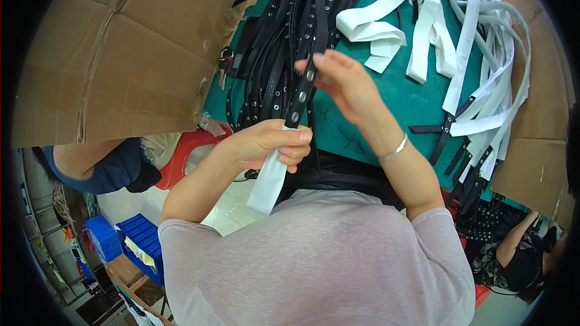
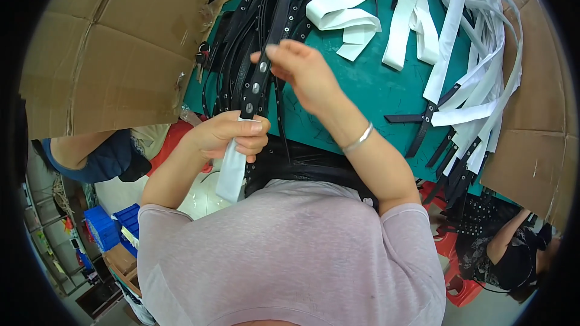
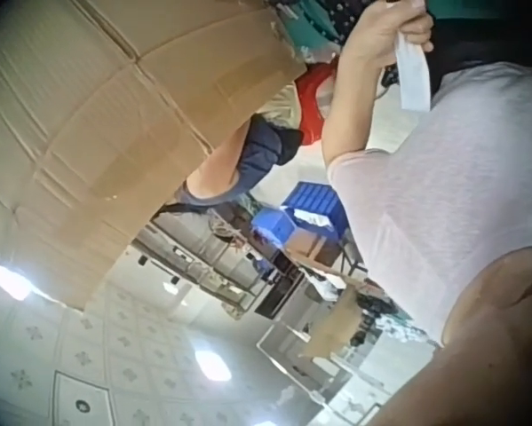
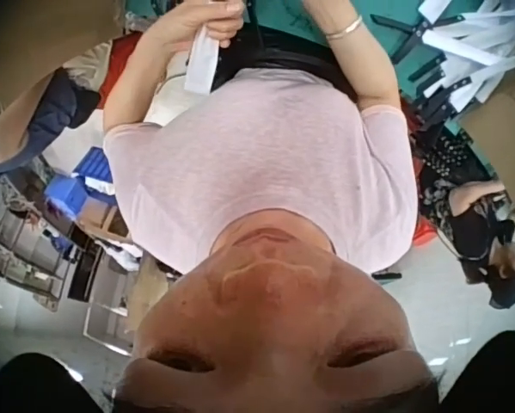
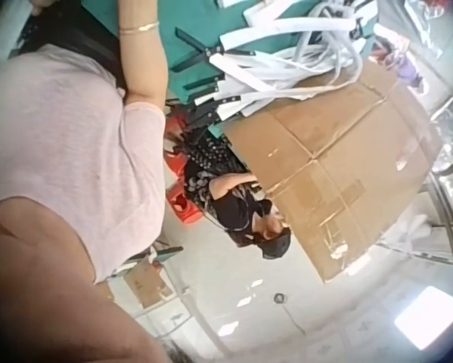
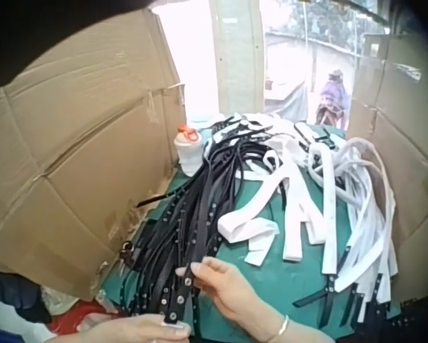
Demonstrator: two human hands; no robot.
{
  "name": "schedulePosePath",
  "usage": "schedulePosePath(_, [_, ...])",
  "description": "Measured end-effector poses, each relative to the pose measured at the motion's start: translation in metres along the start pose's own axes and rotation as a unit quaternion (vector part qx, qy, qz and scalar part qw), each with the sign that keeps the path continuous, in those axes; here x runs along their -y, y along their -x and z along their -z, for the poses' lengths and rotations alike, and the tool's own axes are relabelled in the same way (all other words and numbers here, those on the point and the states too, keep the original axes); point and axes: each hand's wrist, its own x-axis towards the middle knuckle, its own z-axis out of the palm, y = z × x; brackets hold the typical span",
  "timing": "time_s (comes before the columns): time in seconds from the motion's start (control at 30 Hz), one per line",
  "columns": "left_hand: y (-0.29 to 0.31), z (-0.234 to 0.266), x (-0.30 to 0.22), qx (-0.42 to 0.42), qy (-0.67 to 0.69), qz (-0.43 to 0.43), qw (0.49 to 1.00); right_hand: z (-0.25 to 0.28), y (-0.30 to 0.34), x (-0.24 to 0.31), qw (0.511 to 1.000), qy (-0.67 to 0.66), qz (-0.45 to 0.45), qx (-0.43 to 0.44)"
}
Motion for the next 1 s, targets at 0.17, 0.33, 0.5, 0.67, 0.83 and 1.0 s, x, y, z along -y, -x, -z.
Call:
schedulePosePath(0.17, [0.000, 0.007, 0.005, -0.019, 0.017, -0.018, 1.000, -0.014, 0.038, -0.032, 0.985, 0.155, -0.044, 0.063])
schedulePosePath(0.33, [-0.002, 0.003, 0.022, 0.029, 0.051, 0.056, 0.997, 0.020, -0.017, -0.008, 0.994, -0.095, -0.049, 0.010])
schedulePosePath(0.5, [0.004, 0.006, 0.016, 0.028, 0.044, 0.002, 0.999, 0.003, 0.003, -0.012, 0.996, 0.041, 0.037, -0.066])
schedulePosePath(0.67, [0.001, 0.007, 0.016, -0.041, -0.027, 0.018, 0.999, -0.007, 0.028, -0.014, 0.998, -0.010, 0.012, -0.059])
schedulePosePath(0.83, [-0.002, -0.001, 0.009, -0.034, -0.016, 0.024, 0.999, -0.013, 0.052, -0.017, 0.985, 0.142, -0.056, 0.077])
schedulePosePath(1.0, [-0.008, -0.002, 0.017, -0.013, -0.001, 0.034, 0.999, 0.013, 0.025, -0.003, 0.998, 0.044, -0.040, -0.008])
